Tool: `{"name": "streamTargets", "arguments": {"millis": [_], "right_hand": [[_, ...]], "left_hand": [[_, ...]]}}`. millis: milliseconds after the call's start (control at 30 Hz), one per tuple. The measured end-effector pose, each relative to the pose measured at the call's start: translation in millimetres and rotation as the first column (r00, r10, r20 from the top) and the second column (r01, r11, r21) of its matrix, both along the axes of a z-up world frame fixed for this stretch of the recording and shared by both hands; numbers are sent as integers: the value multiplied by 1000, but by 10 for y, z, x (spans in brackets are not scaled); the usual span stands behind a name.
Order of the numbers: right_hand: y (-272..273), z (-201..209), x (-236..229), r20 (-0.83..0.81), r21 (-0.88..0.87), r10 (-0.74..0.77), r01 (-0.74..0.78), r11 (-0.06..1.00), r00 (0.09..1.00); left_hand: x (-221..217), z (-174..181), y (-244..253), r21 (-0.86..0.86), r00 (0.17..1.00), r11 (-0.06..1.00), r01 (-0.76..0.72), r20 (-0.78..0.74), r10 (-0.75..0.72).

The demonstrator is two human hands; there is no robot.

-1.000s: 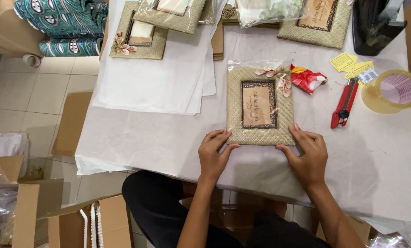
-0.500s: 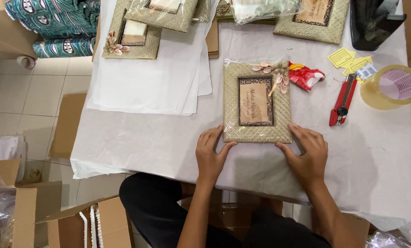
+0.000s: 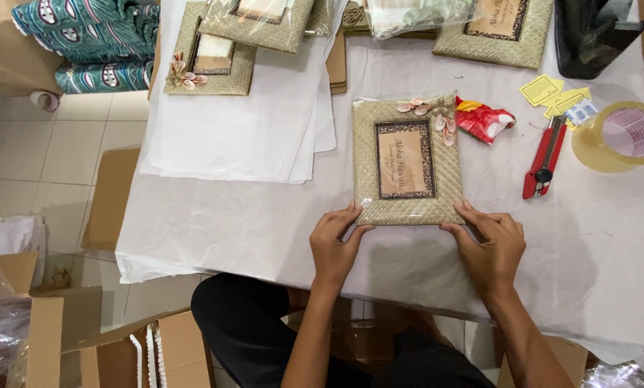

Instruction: The person wraps multiple decorative picture frames in plastic bags, secures them with tape, and places them onto stacks of white tissue paper.

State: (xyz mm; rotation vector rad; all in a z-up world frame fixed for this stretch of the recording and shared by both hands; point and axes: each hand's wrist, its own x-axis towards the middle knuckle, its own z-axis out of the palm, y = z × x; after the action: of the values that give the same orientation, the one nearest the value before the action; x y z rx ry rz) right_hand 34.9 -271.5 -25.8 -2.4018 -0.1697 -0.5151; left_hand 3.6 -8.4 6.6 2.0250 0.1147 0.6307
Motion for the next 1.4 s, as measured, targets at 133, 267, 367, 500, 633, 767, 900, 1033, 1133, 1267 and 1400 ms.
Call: {"name": "streamTargets", "arguments": {"millis": [133,267,367,500,633,767,900,1033,1133,1267,1400], "right_hand": [[4,3,-1,15,-6,-23,23,1000,1000],[11,-11,-25,34,-41,-43,45,998,998],[30,69,-21,22,-21,-37,38,999,999],[70,124,2,18,-24,-28,28,999,999],[48,153,24,-11,-1,12,-12,1000,1000],[10,102,10,-14,20,14,-14,1000,1000],[14,121,2,-16,39,1,0,999,1000],[35,129,42,53,-46,41,-38,998,998],[134,252,75,137,-91,165,-154,984,977],[228,266,74,109,-99,334,-324,941,936],[256,297,42,195,-51,274,-270,962,942]], "left_hand": [[-4,81,-10,-16,999,999,-33,-21,33],[-41,56,-44,-30,996,996,-83,-21,83],[-36,166,-37,-11,998,998,-64,-15,64],[-36,178,-47,-52,997,997,-64,-55,62],[-38,141,-42,-65,999,998,-16,-36,14],[-74,37,-51,-86,999,996,-29,-23,27],[-72,21,-52,-60,999,997,-39,-5,39],[-56,12,-18,124,997,992,3,-80,7],[-26,102,-18,262,994,961,92,-75,-75],[-12,208,-38,310,970,919,244,-80,-231],[-18,-68,-54,337,983,923,185,-47,-180]]}}
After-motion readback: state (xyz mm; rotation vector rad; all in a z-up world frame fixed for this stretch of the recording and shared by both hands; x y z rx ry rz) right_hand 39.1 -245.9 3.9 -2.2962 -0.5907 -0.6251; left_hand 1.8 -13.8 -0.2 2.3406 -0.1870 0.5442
